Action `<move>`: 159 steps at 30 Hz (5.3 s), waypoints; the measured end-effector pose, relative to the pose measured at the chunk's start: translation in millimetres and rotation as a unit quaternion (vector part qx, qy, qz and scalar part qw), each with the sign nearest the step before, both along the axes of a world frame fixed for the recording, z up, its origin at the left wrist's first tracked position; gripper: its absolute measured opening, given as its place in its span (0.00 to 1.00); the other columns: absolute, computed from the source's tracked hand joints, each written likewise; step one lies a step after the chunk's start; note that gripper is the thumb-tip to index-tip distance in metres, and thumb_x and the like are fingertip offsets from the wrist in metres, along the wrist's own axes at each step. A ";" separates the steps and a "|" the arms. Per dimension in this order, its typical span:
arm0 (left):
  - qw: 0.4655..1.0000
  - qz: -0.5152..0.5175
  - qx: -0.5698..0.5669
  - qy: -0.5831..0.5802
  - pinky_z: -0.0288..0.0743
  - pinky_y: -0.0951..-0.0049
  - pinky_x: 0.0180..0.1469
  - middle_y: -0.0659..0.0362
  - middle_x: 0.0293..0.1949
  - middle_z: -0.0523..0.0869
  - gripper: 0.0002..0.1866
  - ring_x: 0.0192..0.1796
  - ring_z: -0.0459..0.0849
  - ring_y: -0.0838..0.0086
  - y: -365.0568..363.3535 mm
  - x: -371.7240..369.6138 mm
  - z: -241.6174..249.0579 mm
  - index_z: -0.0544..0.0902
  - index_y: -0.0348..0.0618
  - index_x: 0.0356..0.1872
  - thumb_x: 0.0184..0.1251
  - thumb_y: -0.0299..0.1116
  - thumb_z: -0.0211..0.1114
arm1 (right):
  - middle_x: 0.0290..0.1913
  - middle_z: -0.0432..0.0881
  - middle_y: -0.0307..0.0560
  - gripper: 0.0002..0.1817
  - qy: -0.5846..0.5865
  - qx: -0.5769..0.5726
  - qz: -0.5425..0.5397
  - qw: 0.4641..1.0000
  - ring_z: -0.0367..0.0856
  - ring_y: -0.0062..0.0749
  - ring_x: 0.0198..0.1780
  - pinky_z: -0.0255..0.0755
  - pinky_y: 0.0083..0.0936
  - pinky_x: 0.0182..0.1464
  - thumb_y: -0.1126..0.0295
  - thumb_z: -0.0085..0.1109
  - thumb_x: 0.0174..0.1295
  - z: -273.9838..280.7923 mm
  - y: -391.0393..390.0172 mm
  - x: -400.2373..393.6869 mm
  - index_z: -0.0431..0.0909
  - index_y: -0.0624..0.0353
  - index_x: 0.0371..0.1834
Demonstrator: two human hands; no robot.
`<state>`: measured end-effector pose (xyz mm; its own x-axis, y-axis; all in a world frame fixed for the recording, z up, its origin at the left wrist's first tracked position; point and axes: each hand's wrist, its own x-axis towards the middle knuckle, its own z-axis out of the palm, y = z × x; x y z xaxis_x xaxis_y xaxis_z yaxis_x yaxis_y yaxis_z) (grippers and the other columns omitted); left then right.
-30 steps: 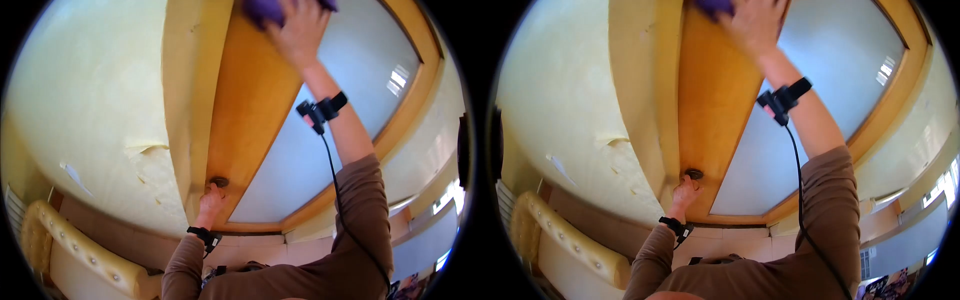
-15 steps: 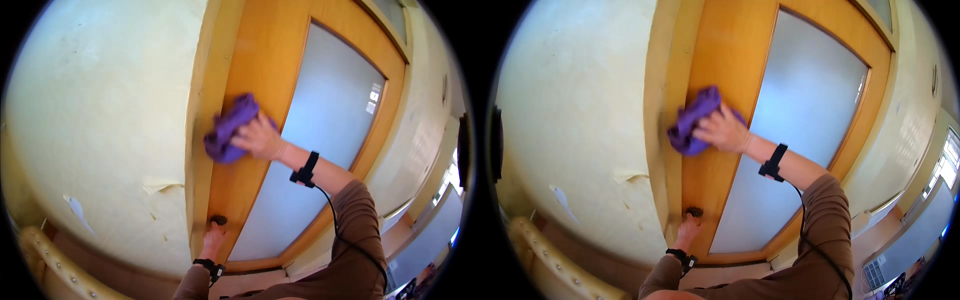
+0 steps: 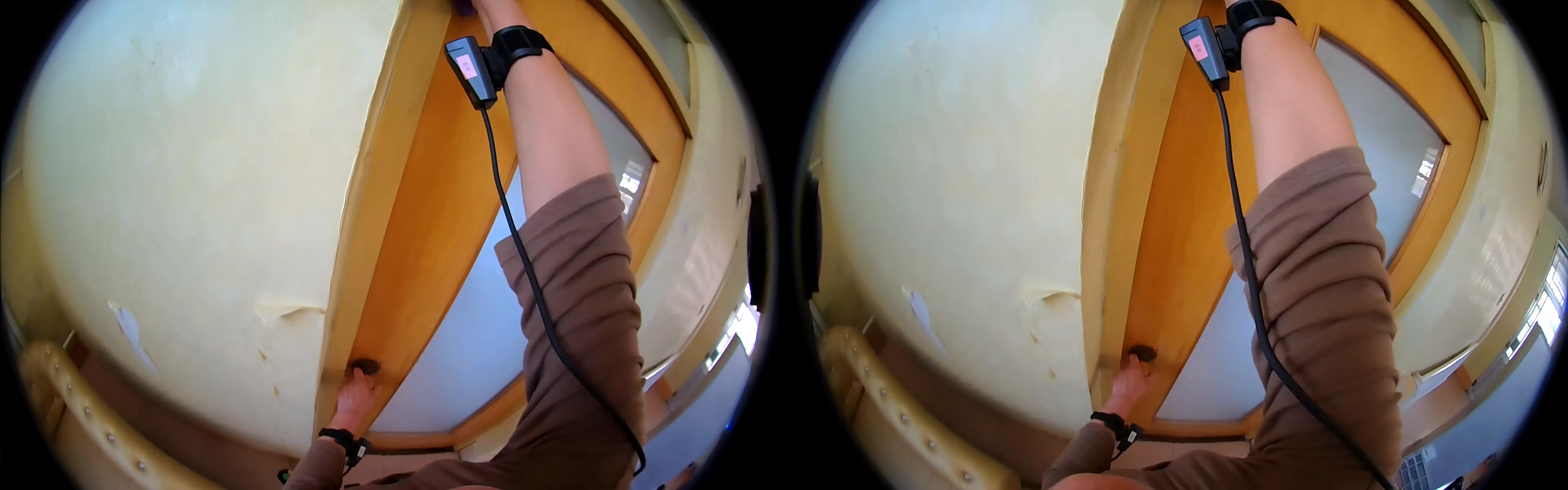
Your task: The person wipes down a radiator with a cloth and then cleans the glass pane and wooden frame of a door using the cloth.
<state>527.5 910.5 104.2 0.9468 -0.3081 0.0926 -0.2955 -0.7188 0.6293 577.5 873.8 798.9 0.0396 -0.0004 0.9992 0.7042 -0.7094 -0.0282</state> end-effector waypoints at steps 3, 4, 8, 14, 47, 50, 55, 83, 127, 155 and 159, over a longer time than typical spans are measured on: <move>1.000 0.003 0.002 -0.005 0.79 0.58 0.41 0.42 0.35 0.82 0.32 0.40 0.84 0.54 -0.9 -2.1 -4.3 0.67 0.36 0.48 0.53 0.50 0.67 | 0.32 0.82 0.49 0.14 -0.005 0.003 -0.038 0.999 0.80 0.38 0.35 0.71 0.31 0.40 0.63 0.45 0.60 -58.8 8.0 -25.7 0.79 0.58 0.39; 0.999 0.003 -0.009 -0.034 0.79 0.58 0.41 0.41 0.35 0.82 0.31 0.40 0.84 0.54 -1.1 -0.8 -5.3 0.67 0.36 0.48 0.53 0.50 0.67 | 0.35 0.82 0.50 0.15 -0.012 -0.018 -0.044 0.999 0.81 0.38 0.38 0.72 0.31 0.43 0.62 0.47 0.60 -70.7 1.0 -20.8 0.78 0.58 0.42; 1.000 -0.004 0.018 0.001 0.79 0.57 0.41 0.41 0.38 0.81 0.34 0.40 0.83 0.53 -1.6 3.2 -3.7 0.66 0.35 0.52 0.54 0.51 0.66 | 0.52 0.77 0.57 0.23 -0.106 -0.014 -0.058 0.993 0.74 0.51 0.55 0.66 0.35 0.57 0.65 0.57 0.58 -161.2 -15.3 2.7 0.71 0.59 0.56; 0.999 -0.012 0.007 -0.034 0.79 0.57 0.39 0.44 0.34 0.83 0.33 0.36 0.84 0.53 -1.7 6.5 -8.7 0.67 0.34 0.51 0.54 0.50 0.65 | 0.53 0.76 0.58 0.25 -0.091 -0.006 -0.163 0.982 0.73 0.51 0.55 0.66 0.34 0.58 0.63 0.58 0.59 -317.7 -22.4 12.2 0.70 0.64 0.57; 0.999 0.005 0.027 -0.032 0.78 0.53 0.38 0.40 0.33 0.83 0.32 0.36 0.83 0.46 -5.5 17.4 -20.8 0.64 0.39 0.45 0.51 0.53 0.65 | 0.46 0.77 0.46 0.26 0.432 0.056 -0.234 0.869 0.74 0.49 0.48 0.69 0.36 0.50 0.78 0.61 0.42 -685.1 -115.3 -107.4 0.73 0.49 0.49; 0.998 0.015 0.038 -0.057 0.77 0.53 0.38 0.41 0.34 0.83 0.32 0.37 0.83 0.46 -7.1 17.9 -24.6 0.64 0.39 0.44 0.51 0.54 0.65 | 0.50 0.75 0.48 0.29 0.380 0.208 -0.235 0.870 0.74 0.50 0.51 0.70 0.34 0.52 0.78 0.63 0.41 -657.7 -106.9 -114.3 0.72 0.48 0.52; 0.999 -0.007 0.032 0.025 0.77 0.52 0.40 0.42 0.39 0.80 0.31 0.40 0.82 0.47 -8.3 14.2 -9.2 0.63 0.40 0.48 0.52 0.51 0.66 | 0.53 0.73 0.51 0.27 0.336 0.021 -0.351 0.874 0.73 0.50 0.52 0.69 0.36 0.52 0.73 0.67 0.44 -676.3 -105.6 -90.7 0.73 0.50 0.53; 0.988 0.083 0.128 0.001 0.76 0.61 0.44 0.44 0.45 0.81 0.32 0.42 0.83 0.52 -6.4 14.9 -25.9 0.66 0.43 0.58 0.58 0.49 0.65 | 0.42 0.79 0.52 0.21 0.196 0.616 -0.031 0.763 0.77 0.40 0.39 0.70 0.31 0.41 0.57 0.55 0.63 -620.7 -507.9 -268.8 0.71 0.60 0.52; 0.972 0.145 0.184 -0.012 0.74 0.64 0.43 0.46 0.40 0.82 0.34 0.42 0.82 0.59 -7.3 13.9 -31.1 0.63 0.42 0.60 0.58 0.52 0.63 | 0.56 0.74 0.37 0.24 0.186 0.930 0.133 0.289 0.73 0.32 0.57 0.70 0.37 0.55 0.48 0.47 0.66 -898.3 -498.2 -203.0 0.65 0.48 0.60; 0.959 0.013 0.280 -0.034 0.74 0.52 0.42 0.37 0.34 0.83 0.37 0.37 0.82 0.42 -5.0 15.4 -4.0 0.66 0.38 0.55 0.63 0.65 0.48 | 0.35 0.81 0.45 0.18 0.468 0.718 0.144 0.495 0.80 0.30 0.31 0.76 0.27 0.35 0.65 0.59 0.56 -780.1 -287.6 -309.5 0.75 0.63 0.47; 0.968 0.011 0.249 -0.030 0.76 0.56 0.40 0.40 0.32 0.84 0.34 0.37 0.84 0.49 2.2 24.3 -13.0 0.69 0.37 0.52 0.62 0.62 0.53 | 0.32 0.81 0.45 0.17 0.324 0.777 0.228 0.489 0.79 0.29 0.29 0.76 0.27 0.31 0.63 0.56 0.58 -788.2 -278.8 -271.5 0.75 0.62 0.47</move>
